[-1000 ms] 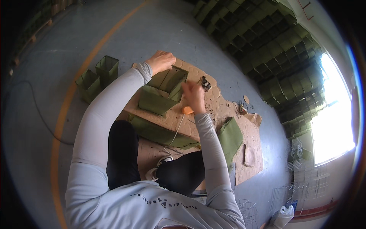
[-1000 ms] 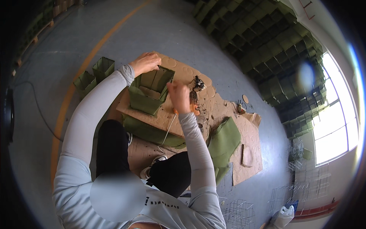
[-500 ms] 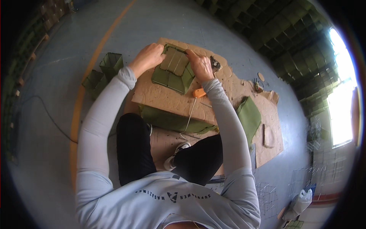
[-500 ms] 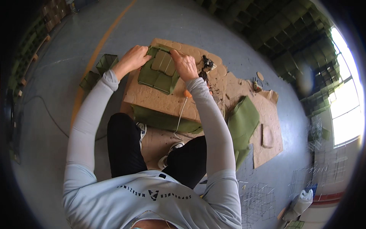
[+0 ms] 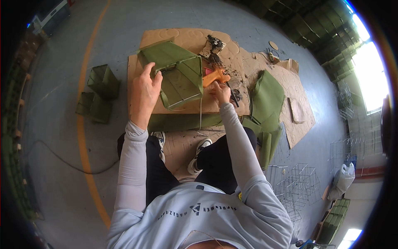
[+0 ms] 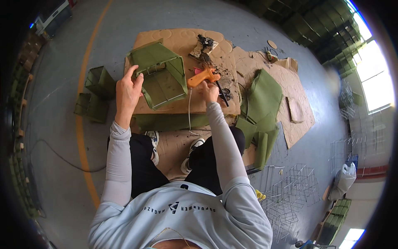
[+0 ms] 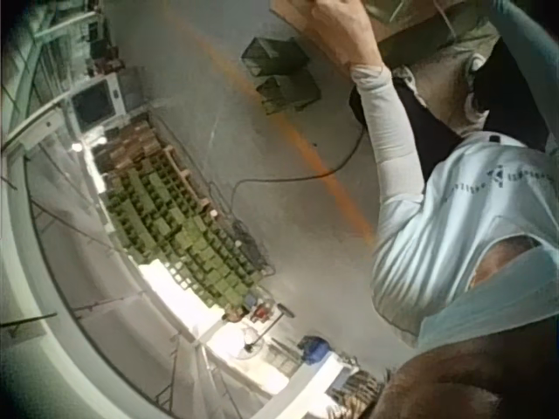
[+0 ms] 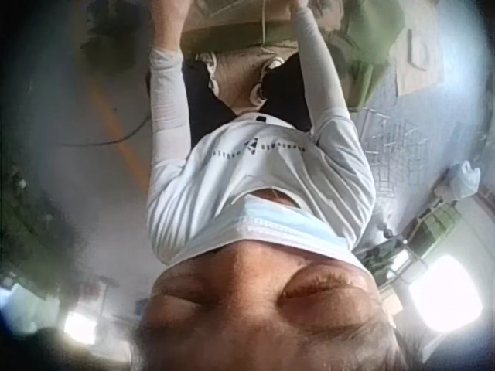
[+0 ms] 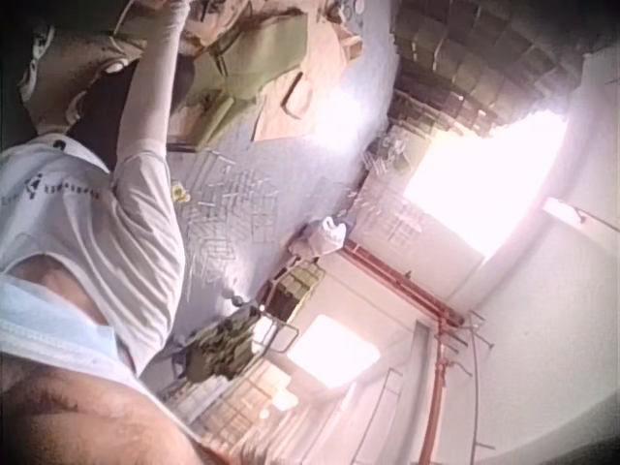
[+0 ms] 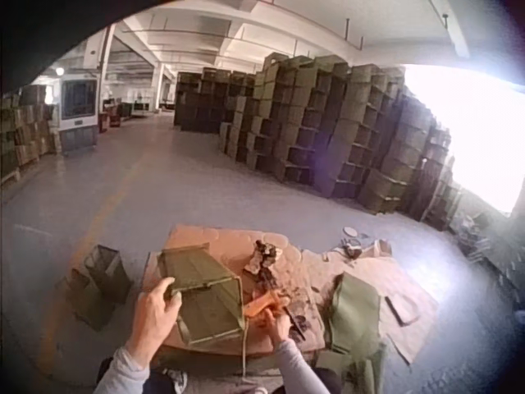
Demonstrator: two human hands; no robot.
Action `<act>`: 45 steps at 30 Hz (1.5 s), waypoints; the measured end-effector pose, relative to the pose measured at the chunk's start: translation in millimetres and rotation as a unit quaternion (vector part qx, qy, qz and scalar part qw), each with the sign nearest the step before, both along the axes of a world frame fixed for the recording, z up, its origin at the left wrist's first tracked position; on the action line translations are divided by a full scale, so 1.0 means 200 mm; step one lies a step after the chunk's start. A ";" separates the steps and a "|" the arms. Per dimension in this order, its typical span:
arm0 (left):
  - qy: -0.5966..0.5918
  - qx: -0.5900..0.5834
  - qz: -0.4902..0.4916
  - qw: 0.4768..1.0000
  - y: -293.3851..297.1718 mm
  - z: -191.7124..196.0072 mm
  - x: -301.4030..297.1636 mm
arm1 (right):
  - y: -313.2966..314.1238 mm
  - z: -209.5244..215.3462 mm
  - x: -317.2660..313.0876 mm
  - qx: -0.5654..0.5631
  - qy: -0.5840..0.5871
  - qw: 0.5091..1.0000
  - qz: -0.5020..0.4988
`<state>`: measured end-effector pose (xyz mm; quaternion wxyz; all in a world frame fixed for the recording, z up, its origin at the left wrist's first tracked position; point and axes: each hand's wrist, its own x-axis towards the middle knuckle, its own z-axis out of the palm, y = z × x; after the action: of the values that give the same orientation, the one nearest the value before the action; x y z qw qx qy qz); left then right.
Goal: The worker is assembling green storage bins by attaching green mesh fabric to wire frames using a hot glue gun.
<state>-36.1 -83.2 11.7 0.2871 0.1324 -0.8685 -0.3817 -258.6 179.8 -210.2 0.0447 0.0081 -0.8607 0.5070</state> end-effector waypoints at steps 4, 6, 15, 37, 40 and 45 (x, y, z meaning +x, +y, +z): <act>-0.003 0.008 0.044 0.999 0.01 -0.03 0.02 | -0.30 0.12 -0.02 0.107 -0.125 0.986 -0.034; -0.012 0.060 0.087 0.994 0.00 -0.02 0.04 | -0.48 0.26 0.07 0.163 -0.152 0.973 -0.057; 0.010 0.013 0.100 0.995 -0.03 -0.05 0.02 | -0.26 0.32 0.03 -0.425 -0.283 0.860 -0.003; -0.019 0.151 0.073 0.986 -0.03 0.03 0.14 | 0.04 0.79 1.19 -0.412 -0.263 0.799 0.350; -0.032 0.151 0.076 0.985 -0.01 0.01 0.19 | 0.03 0.79 1.26 -0.383 -0.331 0.792 0.341; -0.045 0.170 0.072 0.982 -0.02 -0.03 0.27 | 0.03 0.78 1.34 -0.302 -0.360 0.813 0.344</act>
<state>18.8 -86.9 5.2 0.2480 0.2586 -0.7910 -0.4958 9.0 185.9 -54.5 -0.4456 0.1069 -0.5601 0.6902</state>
